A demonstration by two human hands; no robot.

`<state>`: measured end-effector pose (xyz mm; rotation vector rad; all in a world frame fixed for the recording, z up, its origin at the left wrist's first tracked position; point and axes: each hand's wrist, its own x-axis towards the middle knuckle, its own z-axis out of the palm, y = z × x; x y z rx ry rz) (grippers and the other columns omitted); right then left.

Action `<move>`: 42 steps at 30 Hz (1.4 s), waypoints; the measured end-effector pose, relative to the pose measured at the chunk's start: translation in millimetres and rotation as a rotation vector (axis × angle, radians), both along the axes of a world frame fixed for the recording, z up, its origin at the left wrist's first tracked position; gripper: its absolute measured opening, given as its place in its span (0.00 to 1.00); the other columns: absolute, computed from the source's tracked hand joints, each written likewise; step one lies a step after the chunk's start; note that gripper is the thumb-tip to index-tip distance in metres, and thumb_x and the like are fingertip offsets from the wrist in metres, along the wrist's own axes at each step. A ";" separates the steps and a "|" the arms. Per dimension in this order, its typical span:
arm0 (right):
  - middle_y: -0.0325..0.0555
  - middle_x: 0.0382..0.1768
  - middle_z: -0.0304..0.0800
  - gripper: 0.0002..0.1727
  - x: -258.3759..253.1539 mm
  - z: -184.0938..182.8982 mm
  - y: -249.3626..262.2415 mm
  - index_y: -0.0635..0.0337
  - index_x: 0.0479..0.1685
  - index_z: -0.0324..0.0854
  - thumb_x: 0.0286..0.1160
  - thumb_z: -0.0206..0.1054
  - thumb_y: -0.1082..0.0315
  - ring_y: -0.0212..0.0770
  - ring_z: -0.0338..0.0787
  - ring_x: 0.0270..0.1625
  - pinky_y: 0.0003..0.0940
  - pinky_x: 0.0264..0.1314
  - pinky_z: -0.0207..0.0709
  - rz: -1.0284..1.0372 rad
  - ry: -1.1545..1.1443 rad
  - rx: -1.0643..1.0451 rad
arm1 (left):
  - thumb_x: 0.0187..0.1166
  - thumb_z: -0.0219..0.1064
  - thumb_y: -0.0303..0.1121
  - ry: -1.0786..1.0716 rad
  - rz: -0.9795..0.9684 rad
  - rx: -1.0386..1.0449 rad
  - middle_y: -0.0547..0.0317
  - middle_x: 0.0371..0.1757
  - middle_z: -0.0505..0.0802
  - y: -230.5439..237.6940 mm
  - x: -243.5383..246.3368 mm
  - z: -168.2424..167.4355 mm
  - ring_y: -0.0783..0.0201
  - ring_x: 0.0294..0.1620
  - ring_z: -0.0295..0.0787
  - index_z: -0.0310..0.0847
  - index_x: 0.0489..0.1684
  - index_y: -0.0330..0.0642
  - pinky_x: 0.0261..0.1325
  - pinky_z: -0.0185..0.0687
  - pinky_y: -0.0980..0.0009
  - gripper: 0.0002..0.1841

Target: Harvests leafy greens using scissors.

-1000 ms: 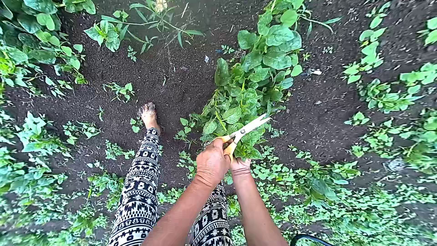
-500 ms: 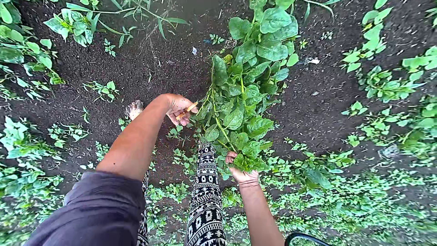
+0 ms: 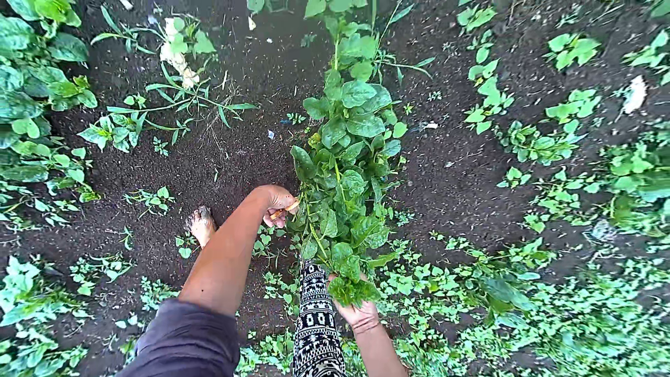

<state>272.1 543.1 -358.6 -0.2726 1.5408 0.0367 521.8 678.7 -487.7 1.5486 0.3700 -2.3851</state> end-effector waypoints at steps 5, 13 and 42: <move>0.48 0.33 0.96 0.11 -12.0 25.3 1.4 0.57 0.40 0.85 0.77 0.60 0.61 0.43 0.96 0.34 0.39 0.36 0.91 0.078 0.008 0.020 | 0.92 0.55 0.37 -0.047 -0.014 -0.042 0.60 0.31 0.91 33.9 -10.5 10.5 0.69 0.27 0.86 0.83 0.48 0.38 0.38 0.83 0.70 0.13; 0.44 0.29 0.95 0.11 -41.9 130.7 6.1 0.52 0.30 0.89 0.50 0.81 0.59 0.39 0.95 0.32 0.37 0.37 0.91 0.382 -0.007 0.108 | 0.93 0.52 0.37 -0.127 0.303 0.285 0.51 0.40 0.91 246.4 -107.5 86.7 0.60 0.37 0.90 0.79 0.62 0.31 0.45 0.88 0.59 0.17; 0.48 0.34 0.93 0.20 114.3 324.3 115.9 0.63 0.37 0.88 0.81 0.61 0.55 0.37 0.95 0.36 0.23 0.41 0.89 0.778 -0.566 0.319 | 0.91 0.53 0.41 0.002 1.113 0.346 0.43 0.52 0.94 286.9 -508.1 372.5 0.50 0.50 0.93 0.82 0.62 0.31 0.58 0.84 0.47 0.20</move>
